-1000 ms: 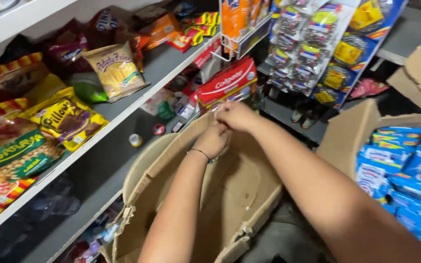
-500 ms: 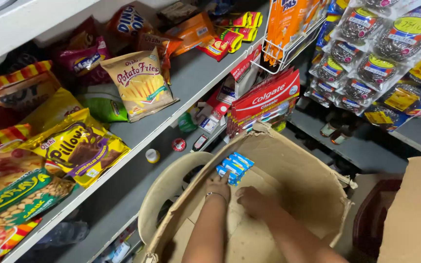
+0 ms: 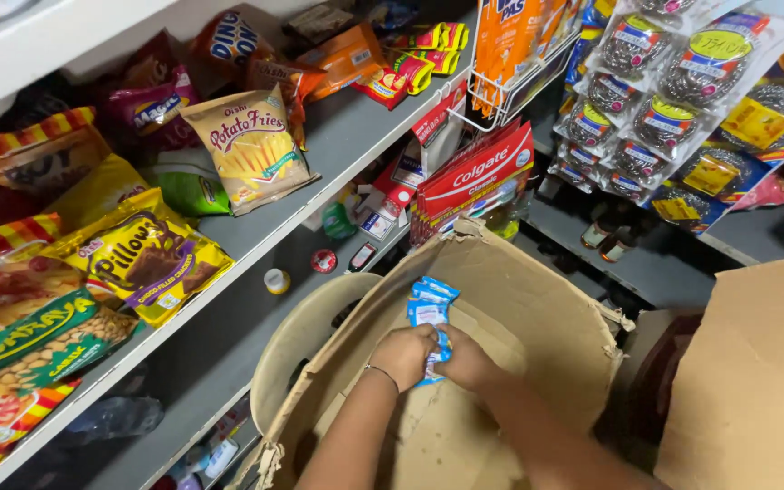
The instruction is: Sorting and organizing small snack packets into a cardboard box in a store.
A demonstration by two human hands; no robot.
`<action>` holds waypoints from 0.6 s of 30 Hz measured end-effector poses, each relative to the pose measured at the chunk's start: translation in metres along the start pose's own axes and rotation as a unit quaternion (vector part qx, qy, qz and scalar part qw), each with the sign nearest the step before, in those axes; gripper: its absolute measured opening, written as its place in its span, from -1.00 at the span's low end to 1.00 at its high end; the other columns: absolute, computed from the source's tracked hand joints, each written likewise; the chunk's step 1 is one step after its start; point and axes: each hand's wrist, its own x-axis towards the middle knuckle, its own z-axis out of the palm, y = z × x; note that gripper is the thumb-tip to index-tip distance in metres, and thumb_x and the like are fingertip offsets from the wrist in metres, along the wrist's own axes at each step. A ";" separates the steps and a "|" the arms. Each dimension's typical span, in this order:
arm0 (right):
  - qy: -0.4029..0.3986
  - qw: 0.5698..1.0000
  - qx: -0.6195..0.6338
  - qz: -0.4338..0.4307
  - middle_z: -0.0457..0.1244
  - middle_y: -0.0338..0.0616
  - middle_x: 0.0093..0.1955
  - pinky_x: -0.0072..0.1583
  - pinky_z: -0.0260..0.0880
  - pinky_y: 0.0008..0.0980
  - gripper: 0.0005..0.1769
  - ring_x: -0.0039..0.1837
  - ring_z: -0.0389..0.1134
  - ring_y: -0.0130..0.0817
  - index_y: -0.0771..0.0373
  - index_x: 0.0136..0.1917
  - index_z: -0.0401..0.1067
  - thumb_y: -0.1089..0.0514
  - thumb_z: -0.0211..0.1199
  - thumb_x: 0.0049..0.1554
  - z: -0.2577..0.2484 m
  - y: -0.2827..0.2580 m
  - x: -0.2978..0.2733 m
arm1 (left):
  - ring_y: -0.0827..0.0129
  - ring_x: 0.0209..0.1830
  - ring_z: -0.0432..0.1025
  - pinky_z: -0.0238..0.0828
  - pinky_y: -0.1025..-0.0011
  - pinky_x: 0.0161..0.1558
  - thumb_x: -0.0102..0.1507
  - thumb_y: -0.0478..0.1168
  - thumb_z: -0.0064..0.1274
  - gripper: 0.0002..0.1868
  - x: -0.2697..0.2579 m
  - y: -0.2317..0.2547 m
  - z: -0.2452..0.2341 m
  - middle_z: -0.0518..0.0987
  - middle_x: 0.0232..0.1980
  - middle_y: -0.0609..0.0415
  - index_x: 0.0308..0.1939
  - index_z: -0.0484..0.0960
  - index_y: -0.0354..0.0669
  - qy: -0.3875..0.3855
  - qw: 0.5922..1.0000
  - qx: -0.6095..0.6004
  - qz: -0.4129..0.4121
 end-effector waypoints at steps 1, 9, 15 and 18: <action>-0.057 0.998 0.031 0.015 0.38 0.02 0.01 0.20 0.41 -0.26 -0.55 0.09 0.39 -0.26 0.31 0.13 0.44 0.32 0.40 -0.06 0.001 -0.005 -0.005 | 0.18 0.27 0.43 0.36 0.18 0.33 0.18 -0.30 0.08 -0.69 -0.011 0.005 -0.007 0.53 0.23 0.16 -0.01 0.68 -0.01 -0.015 0.994 -0.111 0.001; 0.116 0.942 0.315 -0.001 0.40 -0.10 0.03 0.07 0.50 -0.31 -0.61 0.02 0.45 -0.35 0.32 0.20 0.37 0.30 0.29 0.09 0.018 -0.038 -0.008 | 0.22 0.27 0.36 0.27 0.26 0.29 0.01 -0.42 0.28 -0.20 -0.068 0.050 0.003 0.45 0.25 0.02 0.30 0.29 -0.12 0.369 0.796 -0.475 -0.068; 0.146 0.885 0.433 0.089 0.38 -0.06 -0.02 0.00 0.51 -0.19 -0.60 -0.06 0.45 -0.24 0.24 0.22 0.31 0.23 0.25 0.11 -0.018 -0.136 -0.052 | 0.33 0.17 0.47 0.40 0.24 0.27 0.15 -0.30 0.24 -0.31 -0.085 0.056 0.066 0.58 0.16 0.06 0.33 0.32 -0.19 0.249 0.662 -0.702 -0.085; 0.124 0.868 0.474 0.077 0.37 -0.04 -0.01 0.01 0.50 -0.18 -0.65 -0.06 0.45 -0.23 0.24 0.20 0.29 0.16 0.22 0.17 -0.033 -0.164 -0.101 | 0.42 0.13 0.46 0.39 0.35 0.23 0.20 -0.24 0.29 -0.46 -0.117 0.078 0.071 0.60 0.13 0.11 0.22 0.44 -0.20 0.229 0.706 -0.662 -0.104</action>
